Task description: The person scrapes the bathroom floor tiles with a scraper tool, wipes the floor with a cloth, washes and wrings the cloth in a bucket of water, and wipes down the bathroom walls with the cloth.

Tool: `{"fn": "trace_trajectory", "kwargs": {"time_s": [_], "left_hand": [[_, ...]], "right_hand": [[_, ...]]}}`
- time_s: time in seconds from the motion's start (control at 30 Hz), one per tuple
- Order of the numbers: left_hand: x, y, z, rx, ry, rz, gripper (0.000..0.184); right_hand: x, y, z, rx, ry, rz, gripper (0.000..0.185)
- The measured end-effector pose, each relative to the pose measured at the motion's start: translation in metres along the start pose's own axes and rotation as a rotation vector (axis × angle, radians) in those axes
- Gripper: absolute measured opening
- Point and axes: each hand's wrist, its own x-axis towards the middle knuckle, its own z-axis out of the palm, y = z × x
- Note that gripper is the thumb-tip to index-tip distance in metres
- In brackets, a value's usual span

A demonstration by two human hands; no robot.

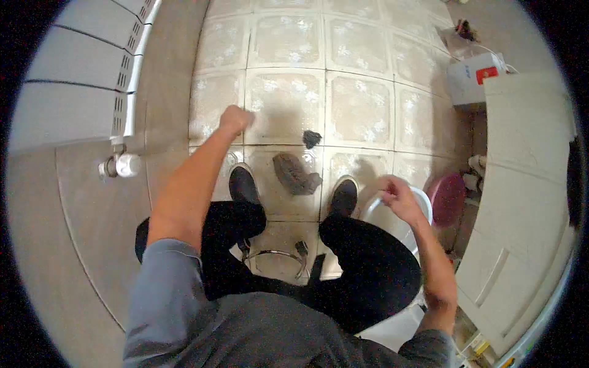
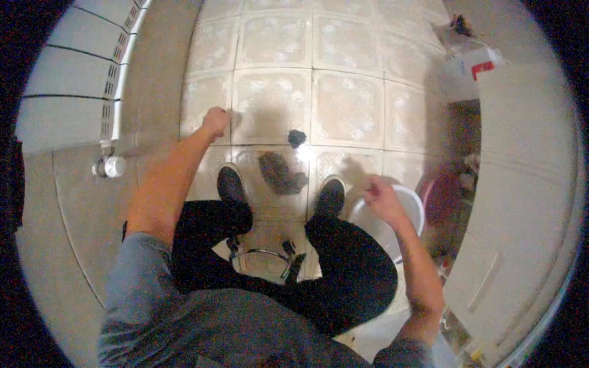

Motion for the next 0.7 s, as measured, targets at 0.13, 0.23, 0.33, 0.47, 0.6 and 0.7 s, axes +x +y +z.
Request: {"fn": "trace_trajectory", "kwargs": {"time_s": [0.13,0.23,0.33,0.47,0.6,0.7], "left_hand": [[0.023,-0.033,0.035,0.280,0.215,0.077,0.041],[0.066,-0.046,0.054,0.460,0.325,0.174,0.040],[0.082,-0.011,0.039,0.350,0.413,0.102,0.042],[0.147,-0.015,0.063,0.289,0.914,0.132,0.051],[0.164,0.003,0.080,0.349,1.042,0.001,0.058],[0.163,0.007,0.072,0.402,0.909,-0.071,0.059]], "right_hand": [[0.097,-0.093,0.103,-0.364,-0.510,-0.353,0.085],[0.141,-0.101,0.201,-0.668,-0.488,-0.184,0.086],[0.181,-0.039,0.262,-0.828,-0.460,-0.347,0.089],[0.204,-0.090,0.180,-0.370,-0.754,-0.293,0.077],[0.258,-0.085,0.011,0.072,-0.588,-0.238,0.067],[0.335,-0.038,-0.083,0.257,-0.026,0.100,0.060]]}}
